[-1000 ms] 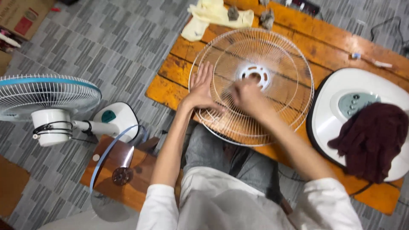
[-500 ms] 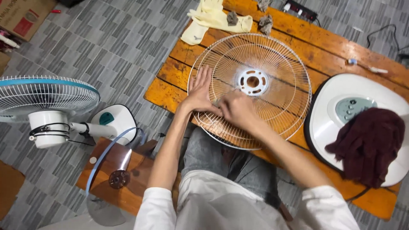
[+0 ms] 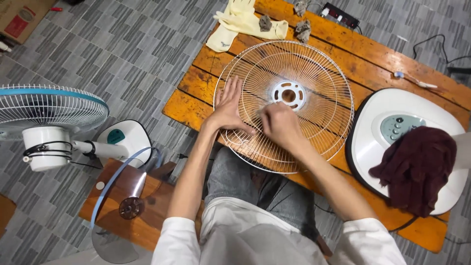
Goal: Cleaning the metal wires of a fan grille using a small cloth or cotton piece.
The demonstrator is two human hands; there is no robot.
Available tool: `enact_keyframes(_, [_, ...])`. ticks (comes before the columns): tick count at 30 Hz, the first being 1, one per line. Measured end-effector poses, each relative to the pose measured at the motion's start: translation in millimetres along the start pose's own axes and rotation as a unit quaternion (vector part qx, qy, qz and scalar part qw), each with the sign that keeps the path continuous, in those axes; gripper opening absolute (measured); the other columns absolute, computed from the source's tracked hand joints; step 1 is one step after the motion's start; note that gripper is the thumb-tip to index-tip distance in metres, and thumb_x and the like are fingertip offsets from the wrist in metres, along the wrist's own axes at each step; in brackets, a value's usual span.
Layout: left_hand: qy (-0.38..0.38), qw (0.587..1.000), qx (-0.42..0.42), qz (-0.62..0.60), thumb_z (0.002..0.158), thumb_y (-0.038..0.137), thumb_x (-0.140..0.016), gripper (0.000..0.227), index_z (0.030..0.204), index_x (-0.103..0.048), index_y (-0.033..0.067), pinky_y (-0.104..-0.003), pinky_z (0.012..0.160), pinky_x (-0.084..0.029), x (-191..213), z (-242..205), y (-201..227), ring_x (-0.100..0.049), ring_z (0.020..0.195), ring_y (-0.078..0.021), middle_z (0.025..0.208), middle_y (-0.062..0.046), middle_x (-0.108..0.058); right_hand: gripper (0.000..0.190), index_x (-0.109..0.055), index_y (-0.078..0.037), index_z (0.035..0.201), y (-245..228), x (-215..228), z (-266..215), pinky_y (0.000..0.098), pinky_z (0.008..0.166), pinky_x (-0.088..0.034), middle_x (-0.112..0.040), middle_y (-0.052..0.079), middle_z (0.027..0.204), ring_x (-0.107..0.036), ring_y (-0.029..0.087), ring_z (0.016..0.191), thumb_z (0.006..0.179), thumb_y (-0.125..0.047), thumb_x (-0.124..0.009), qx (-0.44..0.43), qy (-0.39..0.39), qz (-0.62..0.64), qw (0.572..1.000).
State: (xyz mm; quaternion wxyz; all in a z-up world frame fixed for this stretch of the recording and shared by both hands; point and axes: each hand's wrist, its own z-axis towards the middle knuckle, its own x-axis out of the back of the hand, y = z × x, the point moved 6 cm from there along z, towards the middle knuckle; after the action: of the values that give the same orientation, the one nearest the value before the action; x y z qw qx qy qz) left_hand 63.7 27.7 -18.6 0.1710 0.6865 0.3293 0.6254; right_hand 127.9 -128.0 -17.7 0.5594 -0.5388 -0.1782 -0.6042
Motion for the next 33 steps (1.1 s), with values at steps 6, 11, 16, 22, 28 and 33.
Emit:
enact_keyframes(6, [0.005, 1.0, 0.008, 0.008, 0.036, 0.066, -0.1, 0.172, 0.161, -0.001, 0.0037, -0.061, 0.121, 0.007, 3.8, -0.3, 3.5, 0.012, 0.154, -0.0374, 0.169, -0.02, 0.008, 0.01, -0.075, -0.008, 0.093, 22.5, 29.6, 4.1, 0.0408, 0.079, -0.055, -0.073, 0.011, 0.08, -0.072, 0.032, 0.084, 0.095, -0.016, -0.069, -0.037, -0.012, -0.024, 0.999])
enact_keyframes(11, [0.009, 1.0, 0.005, 0.008, 0.036, 0.065, -0.101, 0.172, 0.161, -0.001, 0.0041, -0.061, 0.121, 0.006, 1.1, 2.2, -2.5, 0.012, 0.154, -0.0371, 0.169, -0.02, 0.009, 0.01, -0.074, -0.004, 0.088, -19.3, 16.9, 4.0, 0.0455, 0.077, -0.057, -0.072, 0.019, 0.076, -0.073, 0.039, 0.081, 0.091, -0.011, -0.067, -0.013, -0.058, 0.047, 0.997])
enact_keyframes(16, [0.007, 1.0, 0.01, 0.011, 0.036, 0.063, -0.102, 0.171, 0.161, -0.002, 0.0033, -0.061, 0.121, 0.005, 3.3, -3.7, 4.8, 0.011, 0.155, -0.037, 0.169, -0.02, 0.008, 0.013, -0.076, -0.005, 0.092, -2.9, 17.8, -0.6, 0.0409, 0.079, -0.057, -0.074, 0.015, 0.079, -0.073, 0.035, 0.082, 0.095, -0.012, -0.065, -0.049, -0.051, 0.009, 0.997])
enact_keyframes(22, [0.004, 1.0, 0.011, 0.001, 0.037, 0.062, -0.102, 0.17, 0.161, -0.002, 0.0031, -0.061, 0.121, 0.006, 5.0, -4.7, 7.8, 0.012, 0.155, -0.0372, 0.169, -0.02, 0.008, 0.012, -0.075, -0.007, 0.092, 11.8, 17.8, -4.5, 0.0422, 0.078, -0.055, -0.073, 0.013, 0.08, -0.072, 0.034, 0.084, 0.095, -0.016, -0.067, -0.054, -0.034, -0.003, 0.998])
enact_keyframes(28, [0.005, 1.0, 0.005, -0.005, 0.035, 0.068, -0.1, 0.172, 0.161, -0.002, 0.003, -0.062, 0.121, 0.005, 5.4, -5.3, 6.8, 0.012, 0.155, -0.0376, 0.169, -0.02, 0.007, 0.013, -0.073, -0.004, 0.089, -25.6, 41.4, -0.6, 0.0467, 0.077, -0.056, -0.071, 0.02, 0.079, -0.07, 0.039, 0.082, 0.093, -0.016, -0.068, -0.004, -0.078, -0.01, 0.997])
enact_keyframes(33, [0.001, 1.0, 0.005, -0.014, 0.036, 0.067, -0.099, 0.171, 0.161, -0.002, 0.0036, -0.062, 0.12, 0.005, 7.2, -5.0, 8.0, 0.012, 0.155, -0.0369, 0.169, -0.02, 0.007, 0.014, -0.074, -0.006, 0.093, -14.6, 11.8, -17.9, 0.0444, 0.082, -0.056, -0.073, 0.016, 0.08, -0.072, 0.035, 0.085, 0.091, -0.019, -0.067, -0.011, -0.093, 0.015, 0.996])
